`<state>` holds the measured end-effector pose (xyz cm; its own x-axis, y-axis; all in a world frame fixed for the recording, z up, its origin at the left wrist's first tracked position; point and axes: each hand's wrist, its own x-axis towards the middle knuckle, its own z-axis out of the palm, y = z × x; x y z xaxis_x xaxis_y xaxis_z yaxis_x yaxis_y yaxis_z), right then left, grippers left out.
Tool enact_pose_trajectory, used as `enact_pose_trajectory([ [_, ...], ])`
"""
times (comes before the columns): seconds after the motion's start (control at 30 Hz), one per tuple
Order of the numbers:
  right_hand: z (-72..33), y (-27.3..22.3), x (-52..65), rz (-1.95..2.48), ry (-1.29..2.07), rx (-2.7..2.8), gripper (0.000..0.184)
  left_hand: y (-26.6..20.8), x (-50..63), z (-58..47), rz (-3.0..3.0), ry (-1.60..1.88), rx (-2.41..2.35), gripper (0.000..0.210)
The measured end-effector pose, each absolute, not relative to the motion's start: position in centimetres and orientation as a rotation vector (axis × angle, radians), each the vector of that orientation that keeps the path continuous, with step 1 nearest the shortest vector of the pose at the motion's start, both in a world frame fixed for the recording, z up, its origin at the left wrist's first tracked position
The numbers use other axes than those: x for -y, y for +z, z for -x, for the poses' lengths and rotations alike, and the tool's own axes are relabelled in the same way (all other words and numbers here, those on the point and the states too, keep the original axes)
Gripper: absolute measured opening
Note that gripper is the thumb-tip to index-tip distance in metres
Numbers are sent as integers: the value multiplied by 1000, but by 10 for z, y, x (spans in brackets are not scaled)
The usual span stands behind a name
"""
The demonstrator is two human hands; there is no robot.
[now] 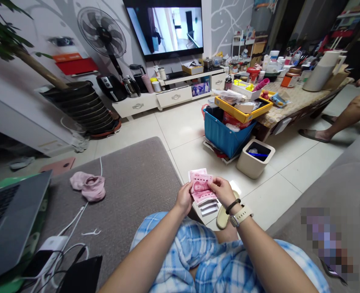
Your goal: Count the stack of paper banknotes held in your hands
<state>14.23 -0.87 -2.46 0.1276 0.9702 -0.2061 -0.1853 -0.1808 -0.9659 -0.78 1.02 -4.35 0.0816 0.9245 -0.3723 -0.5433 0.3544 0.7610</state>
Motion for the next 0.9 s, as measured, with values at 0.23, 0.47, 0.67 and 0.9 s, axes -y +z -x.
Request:
enact_pose_trajectory([
  [0.23, -143, -26, 9, 1272, 1314, 886, 49, -39, -10, 7, -489, 1177, -952, 34],
  [0.47, -143, -27, 8, 1280, 1319, 876, 50, -38, -9, 7, -488, 1175, -954, 35],
  [0.67, -142, -22, 8, 1276, 1329, 842, 51, -42, -10, 8, -481, 1170, -960, 33],
  [0.9, -141, -18, 11, 1236, 1351, 795, 50, -42, -10, 7, -471, 1188, -943, 35],
])
